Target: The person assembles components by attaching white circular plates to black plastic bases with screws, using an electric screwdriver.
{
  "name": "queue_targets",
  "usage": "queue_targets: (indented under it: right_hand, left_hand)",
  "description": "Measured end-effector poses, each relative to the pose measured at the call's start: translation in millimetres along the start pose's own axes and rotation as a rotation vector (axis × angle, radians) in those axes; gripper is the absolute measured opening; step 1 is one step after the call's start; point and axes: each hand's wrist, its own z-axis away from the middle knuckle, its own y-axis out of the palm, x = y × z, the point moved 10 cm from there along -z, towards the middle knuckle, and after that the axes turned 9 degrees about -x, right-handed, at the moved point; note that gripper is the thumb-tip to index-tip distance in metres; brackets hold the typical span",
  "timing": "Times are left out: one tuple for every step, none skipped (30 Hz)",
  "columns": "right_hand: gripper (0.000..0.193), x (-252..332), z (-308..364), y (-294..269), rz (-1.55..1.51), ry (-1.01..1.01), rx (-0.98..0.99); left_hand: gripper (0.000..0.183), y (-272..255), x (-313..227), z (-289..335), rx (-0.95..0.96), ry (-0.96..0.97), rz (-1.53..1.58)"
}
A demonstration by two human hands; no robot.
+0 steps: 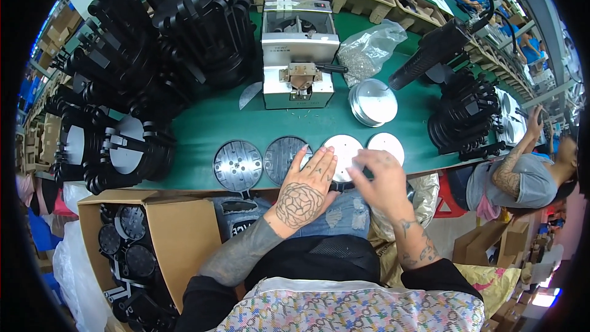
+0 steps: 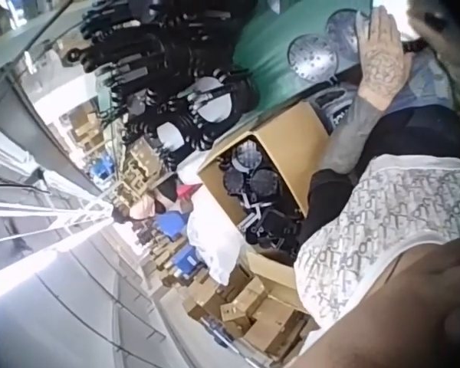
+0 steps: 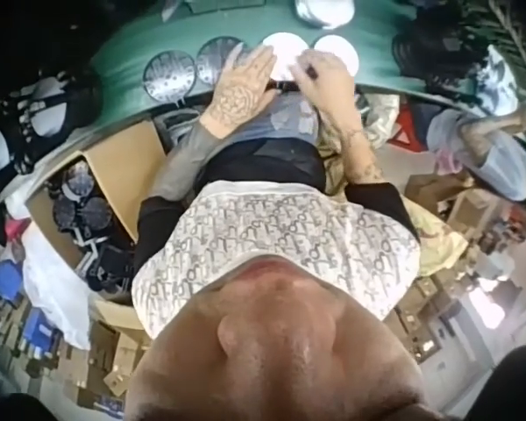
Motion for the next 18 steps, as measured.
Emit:
queue_targets:
  right_hand:
    - [0.045,-12.7,-8.8,-10.1,-0.003,0.041,-0.159]
    - [0.048,-13.0,-20.0,-27.6,0.093,0.032,-0.315]
    - [0.05,-11.3,-30.4,-44.1,0.187,0.021,-0.469]
    - [0.059,-15.8,-38.8,-52.4,0.24,0.045,-0.555]
    - [0.064,-25.3,-48.1,-54.3,0.267,0.082,-0.565]
    - [0.069,-35.9,-55.9,-56.6,0.293,0.118,-0.574]
    - [0.072,-39.4,-68.4,-52.1,0.21,0.132,-0.524]
    - [0.072,-37.5,-73.7,-55.0,0.211,0.125,-0.525]
    - [0.073,-48.3,-78.8,-51.3,0.168,0.241,-0.424]
    - [0.073,-54.1,-81.4,-43.1,0.123,0.352,-0.314]
    - [0.073,-52.6,-81.9,-42.5,0.124,0.342,-0.308]
    - [0.074,-53.2,-79.0,-46.2,0.109,0.332,-0.33]
    - [0.076,-53.7,-77.1,-51.2,0.092,0.318,-0.353]
    - [0.077,-58.7,-76.1,-51.5,0.105,0.288,-0.359]
    - [0.077,-64.1,-78.8,-48.6,0.107,0.275,-0.352]
    - [0.078,-62.9,-79.8,-49.6,0.081,0.246,-0.378]
    - [0.078,-61.1,-80.2,-51.6,0.056,0.218,-0.404]
    - [0.078,-60.8,-80.7,-52.0,0.061,0.213,-0.399]
  left_hand:
    - [0.079,0.4,0.9,1.6,0.0,0.0,-0.002]
    - [0.079,-1.4,0.1,2.7,-0.016,-0.005,0.001]
    - [0.079,-3.5,-0.3,3.9,-0.033,-0.013,0.003]
    - [0.075,-4.3,-1.5,3.9,-0.035,-0.004,0.002]
    - [0.075,-7.6,-2.9,3.3,-0.044,0.004,0.002]
    - [0.073,-13.1,-3.9,4.9,-0.061,0.0,0.015]
    - [0.07,-17.0,-1.9,9.2,-0.075,-0.013,0.025]
    - [0.063,-23.4,2.2,14.0,-0.112,-0.046,0.037]
    - [0.062,-31.7,5.8,18.5,-0.155,-0.066,0.037]
    - [0.06,-40.9,10.4,25.7,-0.197,-0.093,0.035]
    - [0.057,-48.1,16.4,33.2,-0.229,-0.123,0.038]
    - [0.057,-52.2,22.9,41.1,-0.242,-0.153,0.027]
    - [0.057,-56.6,28.8,49.2,-0.258,-0.185,0.014]
    - [0.058,-57.6,34.6,57.3,-0.266,-0.215,-0.005]
    - [0.057,-60.0,39.3,62.6,-0.278,-0.232,-0.012]
    - [0.056,-62.0,43.1,68.2,-0.286,-0.246,-0.015]
    - [0.057,-62.5,47.0,71.7,-0.286,-0.256,-0.012]
    - [0.058,-62.2,48.8,73.8,-0.281,-0.26,-0.016]
